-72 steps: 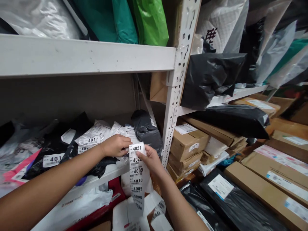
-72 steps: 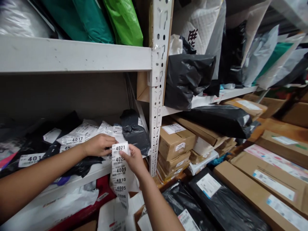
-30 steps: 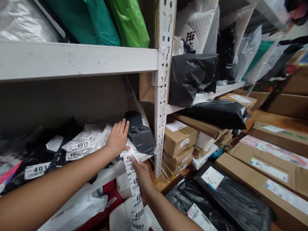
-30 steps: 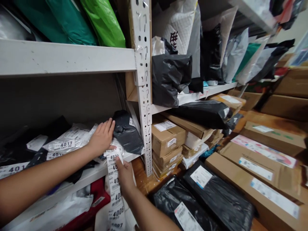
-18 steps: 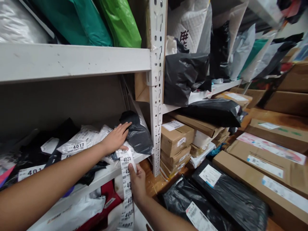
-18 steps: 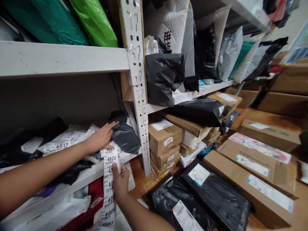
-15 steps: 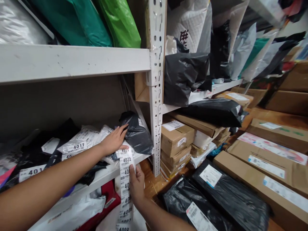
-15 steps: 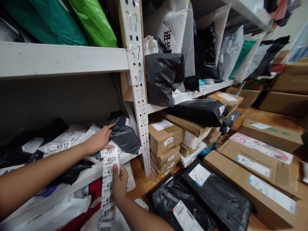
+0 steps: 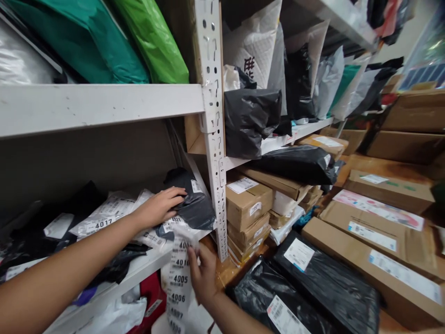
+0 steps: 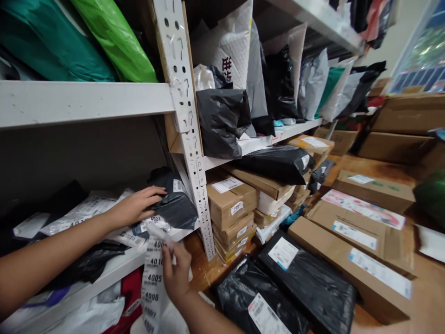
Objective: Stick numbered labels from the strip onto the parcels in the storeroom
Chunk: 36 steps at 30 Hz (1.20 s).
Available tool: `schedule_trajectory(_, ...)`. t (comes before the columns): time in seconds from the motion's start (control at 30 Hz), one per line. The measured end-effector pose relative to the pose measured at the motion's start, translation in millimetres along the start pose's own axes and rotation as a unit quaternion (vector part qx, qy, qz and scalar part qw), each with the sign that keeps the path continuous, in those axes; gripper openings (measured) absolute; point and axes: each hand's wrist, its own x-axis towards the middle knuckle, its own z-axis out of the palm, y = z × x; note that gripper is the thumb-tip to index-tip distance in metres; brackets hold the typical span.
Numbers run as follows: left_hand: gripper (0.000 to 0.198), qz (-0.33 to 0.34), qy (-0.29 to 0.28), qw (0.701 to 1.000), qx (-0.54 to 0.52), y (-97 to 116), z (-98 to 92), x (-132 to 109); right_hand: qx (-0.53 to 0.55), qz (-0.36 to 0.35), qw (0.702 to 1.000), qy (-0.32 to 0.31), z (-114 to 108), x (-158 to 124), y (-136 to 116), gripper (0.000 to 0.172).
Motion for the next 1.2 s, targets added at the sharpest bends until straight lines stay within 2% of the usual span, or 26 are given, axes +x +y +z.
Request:
schedule_trajectory(0.07,0.011,0.042,-0.020,0.999,-0.024,-5.8,-4.8,-8.0,0.043,-0.016,0.999,-0.017,-4.2,27.6,-21.9,0.020)
schedule_trajectory(0.17,0.016,0.074,-0.064,0.992,-0.074,-10.2,-8.3,-18.9,0.093,-0.007,0.995,-0.037,-3.8,52.3,-39.9,0.014)
schedule_trajectory(0.2,0.016,0.056,-0.074,0.990,-0.104,-9.6,-8.9,-20.3,0.113,0.008,0.993,-0.043,-2.4,56.4,-41.9,0.014)
schedule_trajectory(0.27,0.019,-0.026,-0.063,0.982,-0.177,-5.7,-9.5,-18.6,0.159,0.048,0.984,-0.059,0.8,62.5,-43.1,0.013)
schedule_trajectory(0.37,0.031,-0.132,-0.045,0.951,-0.277,3.3,-7.7,-10.1,0.190,0.085,0.976,-0.068,5.0,73.8,-44.6,0.023)
schedule_trajectory(0.43,0.020,-0.160,-0.044,0.928,-0.333,8.6,-4.8,-5.0,0.178,0.092,0.979,-0.044,6.9,83.2,-46.8,0.021)
schedule_trajectory(0.5,0.015,-0.189,-0.008,0.902,-0.389,12.6,-1.3,-2.1,0.173,0.103,0.980,-0.012,8.5,91.6,-48.6,0.022)
schedule_trajectory(0.6,0.019,-0.234,0.072,0.851,-0.464,17.4,3.7,0.5,0.172,0.127,0.977,0.004,10.6,99.5,-48.5,0.028)
schedule_trajectory(0.67,0.022,-0.265,0.088,0.831,-0.481,21.1,6.4,3.5,0.159,0.143,0.977,0.002,11.9,102.0,-46.7,0.029)
schedule_trajectory(0.77,0.029,-0.319,0.054,0.839,-0.438,26.9,9.5,10.2,0.133,0.150,0.980,0.013,13.6,104.4,-43.4,0.027)
schedule_trajectory(0.9,0.035,-0.324,0.031,0.868,-0.375,31.5,10.9,16.3,0.094,0.148,0.984,0.039,14.3,106.2,-40.8,0.031)
schedule_trajectory(1.0,0.031,-0.344,0.025,0.893,-0.288,34.0,9.8,17.6,0.078,0.143,0.985,0.047,13.0,104.1,-40.7,0.040)
schedule_trajectory(1.2,0.023,-0.381,-0.053,0.914,-0.131,39.3,10.0,22.1,0.083,0.134,0.987,-0.020,8.6,91.0,-38.7,0.023)
